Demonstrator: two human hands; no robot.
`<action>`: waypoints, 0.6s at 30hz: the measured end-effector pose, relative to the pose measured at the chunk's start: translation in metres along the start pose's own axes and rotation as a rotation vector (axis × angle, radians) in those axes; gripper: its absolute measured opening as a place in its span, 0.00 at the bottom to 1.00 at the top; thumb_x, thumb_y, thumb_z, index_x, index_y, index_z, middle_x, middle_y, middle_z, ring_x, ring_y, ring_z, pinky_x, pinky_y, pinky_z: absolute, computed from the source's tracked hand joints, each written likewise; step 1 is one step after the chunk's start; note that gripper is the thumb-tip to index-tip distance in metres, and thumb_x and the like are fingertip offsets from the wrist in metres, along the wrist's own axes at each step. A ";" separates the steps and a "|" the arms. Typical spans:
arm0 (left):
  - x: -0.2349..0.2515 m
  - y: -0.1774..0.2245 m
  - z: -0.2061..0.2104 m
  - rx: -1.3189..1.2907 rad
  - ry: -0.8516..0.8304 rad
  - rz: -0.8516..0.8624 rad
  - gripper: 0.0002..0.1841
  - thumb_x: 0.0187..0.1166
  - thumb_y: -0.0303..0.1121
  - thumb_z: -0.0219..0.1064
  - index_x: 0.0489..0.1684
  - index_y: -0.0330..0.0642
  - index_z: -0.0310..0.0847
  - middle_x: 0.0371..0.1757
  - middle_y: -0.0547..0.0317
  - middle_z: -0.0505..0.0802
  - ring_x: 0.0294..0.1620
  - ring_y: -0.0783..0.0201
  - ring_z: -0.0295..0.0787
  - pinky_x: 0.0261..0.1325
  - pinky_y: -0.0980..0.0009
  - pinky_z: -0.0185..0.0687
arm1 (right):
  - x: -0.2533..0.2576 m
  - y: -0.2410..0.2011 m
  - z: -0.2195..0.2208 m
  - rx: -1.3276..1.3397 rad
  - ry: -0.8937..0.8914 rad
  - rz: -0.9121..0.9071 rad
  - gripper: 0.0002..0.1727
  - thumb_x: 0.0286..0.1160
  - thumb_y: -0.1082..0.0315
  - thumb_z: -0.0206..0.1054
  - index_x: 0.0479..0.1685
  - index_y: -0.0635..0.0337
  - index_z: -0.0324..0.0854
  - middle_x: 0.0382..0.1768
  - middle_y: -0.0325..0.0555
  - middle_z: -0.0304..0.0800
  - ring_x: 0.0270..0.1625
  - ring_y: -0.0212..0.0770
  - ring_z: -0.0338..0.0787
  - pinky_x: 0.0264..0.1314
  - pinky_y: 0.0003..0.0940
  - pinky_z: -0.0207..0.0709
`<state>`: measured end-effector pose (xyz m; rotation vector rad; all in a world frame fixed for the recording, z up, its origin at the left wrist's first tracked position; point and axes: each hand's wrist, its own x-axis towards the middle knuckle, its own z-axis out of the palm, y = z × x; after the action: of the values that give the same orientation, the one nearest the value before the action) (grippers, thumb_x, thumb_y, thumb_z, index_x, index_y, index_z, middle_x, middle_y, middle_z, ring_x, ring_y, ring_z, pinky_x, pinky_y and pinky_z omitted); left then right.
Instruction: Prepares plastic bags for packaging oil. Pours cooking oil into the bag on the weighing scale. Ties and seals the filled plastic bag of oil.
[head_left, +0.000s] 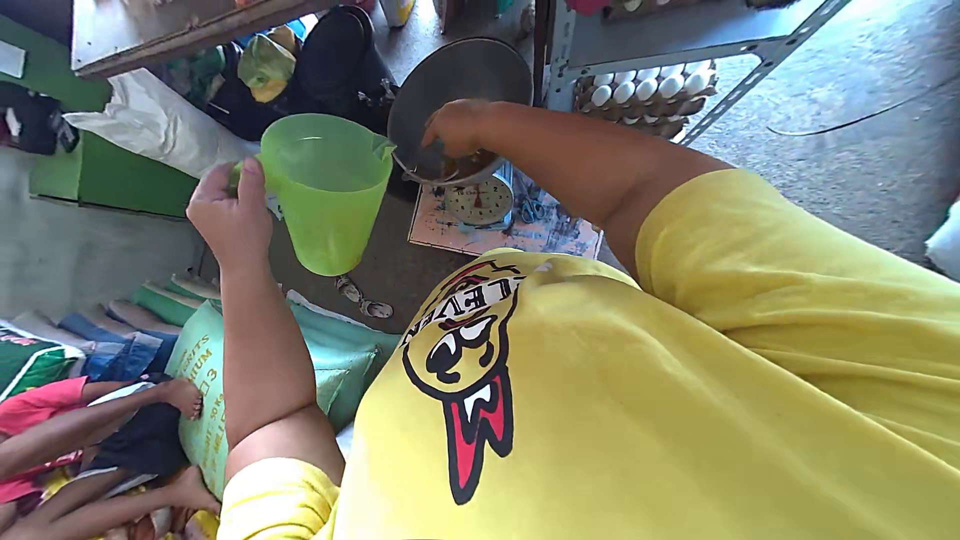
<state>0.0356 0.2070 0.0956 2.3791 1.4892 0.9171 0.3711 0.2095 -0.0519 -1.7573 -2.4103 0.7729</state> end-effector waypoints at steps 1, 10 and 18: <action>0.004 0.009 0.000 0.033 -0.022 0.026 0.25 0.87 0.52 0.60 0.53 0.35 0.89 0.44 0.54 0.94 0.41 0.74 0.89 0.51 0.71 0.85 | -0.002 -0.001 -0.001 0.014 -0.001 0.007 0.30 0.73 0.76 0.67 0.78 0.48 0.81 0.78 0.55 0.79 0.82 0.62 0.76 0.81 0.67 0.67; 0.031 0.062 0.027 0.281 -0.183 0.124 0.29 0.83 0.60 0.61 0.54 0.40 0.90 0.44 0.48 0.95 0.43 0.61 0.92 0.52 0.57 0.85 | -0.006 0.001 -0.001 0.163 0.002 0.066 0.31 0.75 0.75 0.65 0.81 0.44 0.78 0.72 0.60 0.84 0.76 0.66 0.80 0.74 0.73 0.69; 0.045 0.083 0.046 0.380 -0.299 0.161 0.30 0.84 0.61 0.59 0.55 0.41 0.90 0.45 0.44 0.95 0.46 0.52 0.93 0.54 0.48 0.84 | -0.001 0.005 0.002 0.190 0.002 0.029 0.33 0.73 0.77 0.66 0.83 0.47 0.76 0.75 0.60 0.81 0.77 0.65 0.79 0.76 0.69 0.70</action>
<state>0.1380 0.2134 0.1154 2.7814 1.4734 0.2973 0.3753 0.2088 -0.0553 -1.7217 -2.2301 0.9670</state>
